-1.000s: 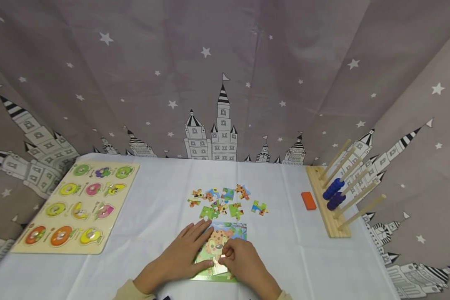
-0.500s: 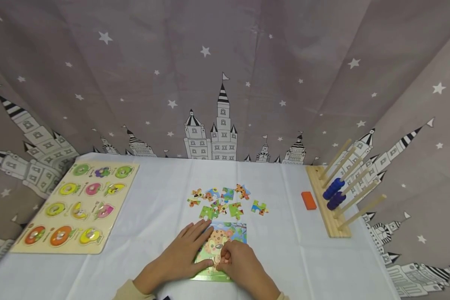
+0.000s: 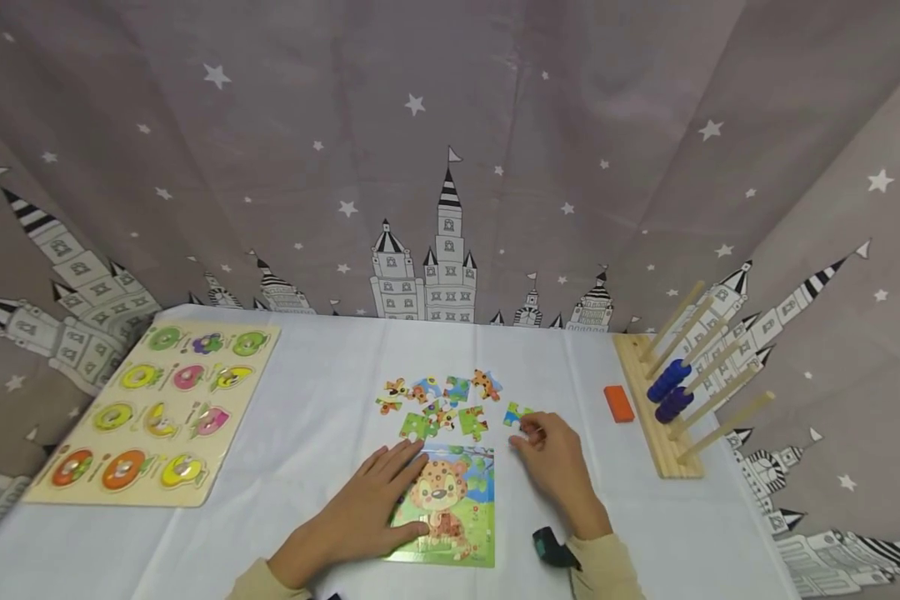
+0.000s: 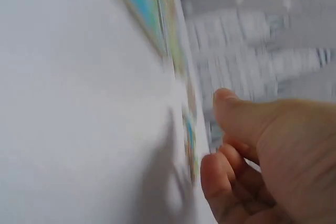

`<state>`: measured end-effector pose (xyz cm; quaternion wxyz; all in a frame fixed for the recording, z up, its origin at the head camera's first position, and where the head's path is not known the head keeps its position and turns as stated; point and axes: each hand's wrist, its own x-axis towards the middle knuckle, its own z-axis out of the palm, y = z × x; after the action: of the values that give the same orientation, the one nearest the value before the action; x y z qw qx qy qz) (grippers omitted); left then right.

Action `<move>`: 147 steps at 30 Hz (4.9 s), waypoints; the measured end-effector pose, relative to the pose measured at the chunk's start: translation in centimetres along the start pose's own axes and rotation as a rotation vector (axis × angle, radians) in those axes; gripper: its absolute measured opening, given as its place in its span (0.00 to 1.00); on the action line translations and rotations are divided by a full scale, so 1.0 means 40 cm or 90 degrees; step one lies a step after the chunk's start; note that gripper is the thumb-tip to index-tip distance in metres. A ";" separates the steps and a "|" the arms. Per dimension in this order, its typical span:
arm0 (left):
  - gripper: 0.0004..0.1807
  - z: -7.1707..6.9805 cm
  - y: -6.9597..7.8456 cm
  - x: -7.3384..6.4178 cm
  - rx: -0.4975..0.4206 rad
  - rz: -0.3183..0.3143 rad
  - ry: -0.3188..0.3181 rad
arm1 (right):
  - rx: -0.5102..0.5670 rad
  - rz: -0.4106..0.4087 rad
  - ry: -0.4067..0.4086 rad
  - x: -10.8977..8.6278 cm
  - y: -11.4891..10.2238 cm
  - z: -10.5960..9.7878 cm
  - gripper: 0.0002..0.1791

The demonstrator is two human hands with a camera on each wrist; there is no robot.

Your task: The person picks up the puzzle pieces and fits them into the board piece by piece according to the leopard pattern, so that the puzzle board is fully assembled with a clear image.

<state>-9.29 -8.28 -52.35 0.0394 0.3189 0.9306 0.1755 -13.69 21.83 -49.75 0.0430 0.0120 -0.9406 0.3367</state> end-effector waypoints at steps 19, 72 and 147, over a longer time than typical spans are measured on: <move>0.50 0.000 0.002 -0.002 -0.011 0.000 -0.005 | 0.002 0.096 -0.042 0.068 0.046 -0.005 0.18; 0.47 0.000 -0.007 0.007 -0.063 0.002 0.005 | -0.094 -0.215 -0.381 -0.037 -0.118 0.006 0.19; 0.54 0.003 -0.009 0.001 -0.049 0.021 0.020 | 0.060 -0.129 -0.277 0.026 -0.139 0.103 0.08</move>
<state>-9.51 -8.50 -52.59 0.0343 0.3295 0.9183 0.2170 -14.76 14.92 -49.32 -0.1278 0.1804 -0.9049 0.3637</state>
